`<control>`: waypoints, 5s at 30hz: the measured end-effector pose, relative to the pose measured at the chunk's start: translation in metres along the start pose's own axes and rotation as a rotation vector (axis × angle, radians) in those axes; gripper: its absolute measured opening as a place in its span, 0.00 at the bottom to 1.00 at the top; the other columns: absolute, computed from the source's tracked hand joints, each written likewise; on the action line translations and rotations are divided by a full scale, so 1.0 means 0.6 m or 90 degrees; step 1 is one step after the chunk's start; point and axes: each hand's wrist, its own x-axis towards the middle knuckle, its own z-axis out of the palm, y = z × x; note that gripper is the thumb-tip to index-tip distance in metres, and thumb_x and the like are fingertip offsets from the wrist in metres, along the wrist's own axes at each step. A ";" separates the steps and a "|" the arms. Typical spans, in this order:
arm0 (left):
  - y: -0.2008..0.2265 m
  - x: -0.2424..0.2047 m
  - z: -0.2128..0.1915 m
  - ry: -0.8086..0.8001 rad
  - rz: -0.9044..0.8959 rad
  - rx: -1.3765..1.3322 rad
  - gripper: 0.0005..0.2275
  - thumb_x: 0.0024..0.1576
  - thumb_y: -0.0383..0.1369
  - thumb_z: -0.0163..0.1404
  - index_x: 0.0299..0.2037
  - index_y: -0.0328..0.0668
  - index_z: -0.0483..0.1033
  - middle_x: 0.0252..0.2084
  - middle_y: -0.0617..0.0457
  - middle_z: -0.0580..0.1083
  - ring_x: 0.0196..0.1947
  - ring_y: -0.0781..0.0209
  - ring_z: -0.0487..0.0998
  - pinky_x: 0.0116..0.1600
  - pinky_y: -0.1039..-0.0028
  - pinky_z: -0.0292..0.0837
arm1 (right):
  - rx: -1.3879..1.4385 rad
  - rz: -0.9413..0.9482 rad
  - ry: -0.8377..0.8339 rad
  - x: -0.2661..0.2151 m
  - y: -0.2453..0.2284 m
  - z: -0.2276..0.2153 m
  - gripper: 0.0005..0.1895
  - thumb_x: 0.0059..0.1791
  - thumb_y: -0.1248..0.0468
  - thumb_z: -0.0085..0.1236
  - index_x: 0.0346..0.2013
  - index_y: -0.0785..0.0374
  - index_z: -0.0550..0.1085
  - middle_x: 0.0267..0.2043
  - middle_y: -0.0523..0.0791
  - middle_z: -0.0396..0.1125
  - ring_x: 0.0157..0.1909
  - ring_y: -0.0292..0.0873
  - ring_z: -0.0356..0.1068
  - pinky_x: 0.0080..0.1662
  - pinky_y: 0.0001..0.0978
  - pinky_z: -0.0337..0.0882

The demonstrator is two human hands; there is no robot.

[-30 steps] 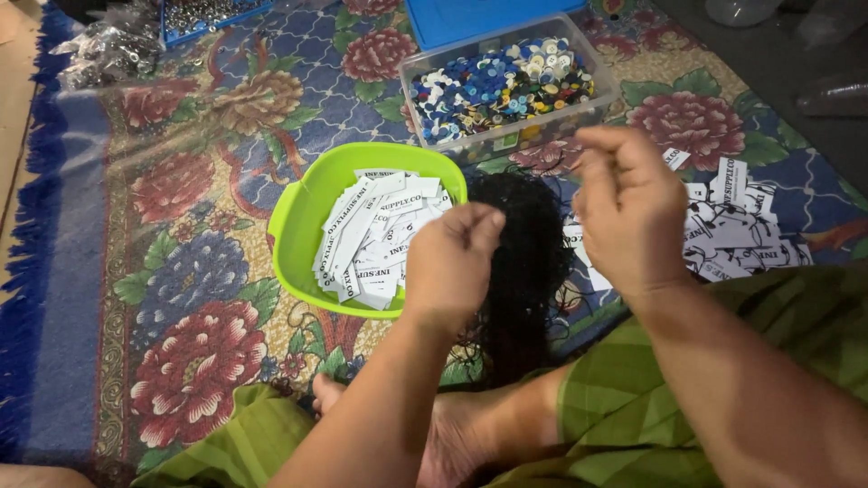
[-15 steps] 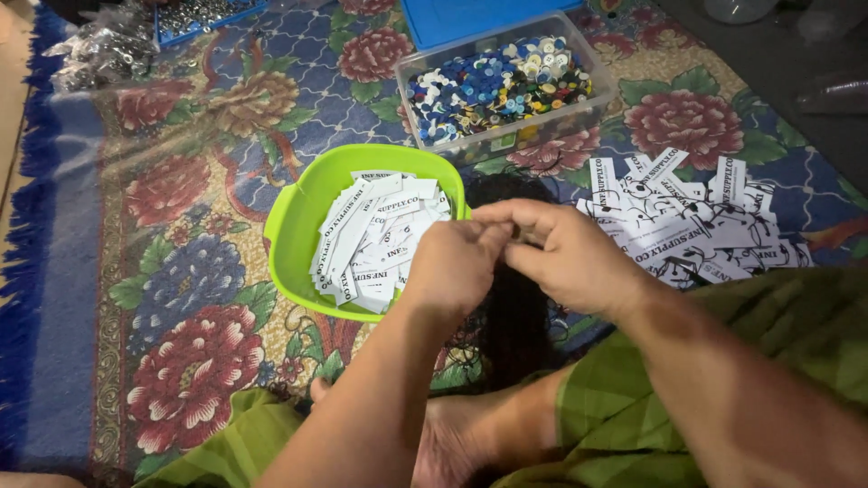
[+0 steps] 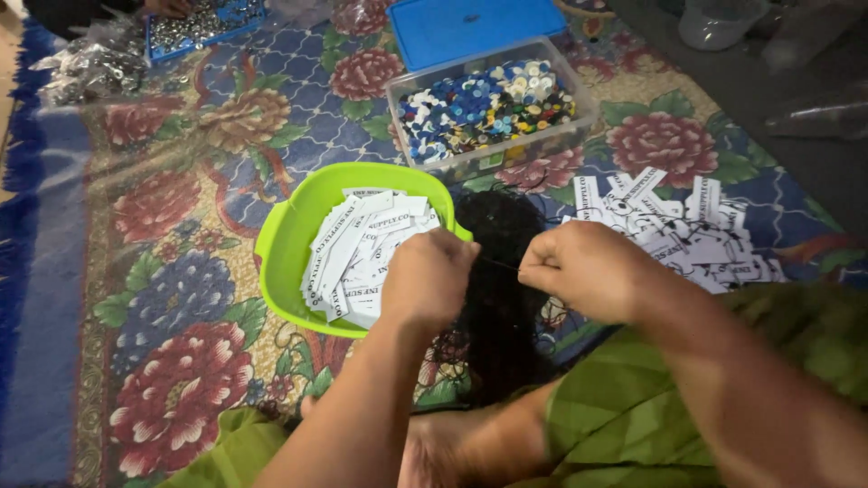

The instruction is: The person attaches strings to paper tags by taking tags from a bowl, threading black strings through their holes by hand, and placing the assembled tags into a pile.

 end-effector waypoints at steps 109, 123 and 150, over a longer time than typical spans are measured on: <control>-0.077 -0.001 0.003 0.212 -0.077 -0.103 0.19 0.59 0.30 0.43 0.61 0.55 0.72 0.46 0.41 0.80 0.54 0.37 0.79 0.58 0.50 0.73 | 0.340 -0.067 0.166 0.034 0.022 0.064 0.05 0.46 0.65 0.62 0.33 0.57 0.84 0.19 0.40 0.73 0.25 0.36 0.69 0.36 0.34 0.73; -0.003 -0.027 0.043 -0.019 0.103 -0.167 0.19 0.55 0.31 0.44 0.55 0.63 0.79 0.49 0.55 0.82 0.57 0.49 0.79 0.61 0.57 0.73 | 0.315 -0.079 0.239 0.021 0.016 0.061 0.01 0.43 0.64 0.66 0.27 0.56 0.83 0.12 0.36 0.68 0.19 0.33 0.65 0.29 0.27 0.68; -0.024 -0.044 0.027 0.339 0.269 0.179 0.32 0.48 0.25 0.59 0.67 0.48 0.67 0.66 0.43 0.66 0.66 0.40 0.63 0.65 0.42 0.58 | 0.052 -0.181 0.110 -0.013 0.000 0.049 0.01 0.44 0.62 0.63 0.28 0.52 0.80 0.33 0.42 0.78 0.40 0.48 0.78 0.43 0.40 0.76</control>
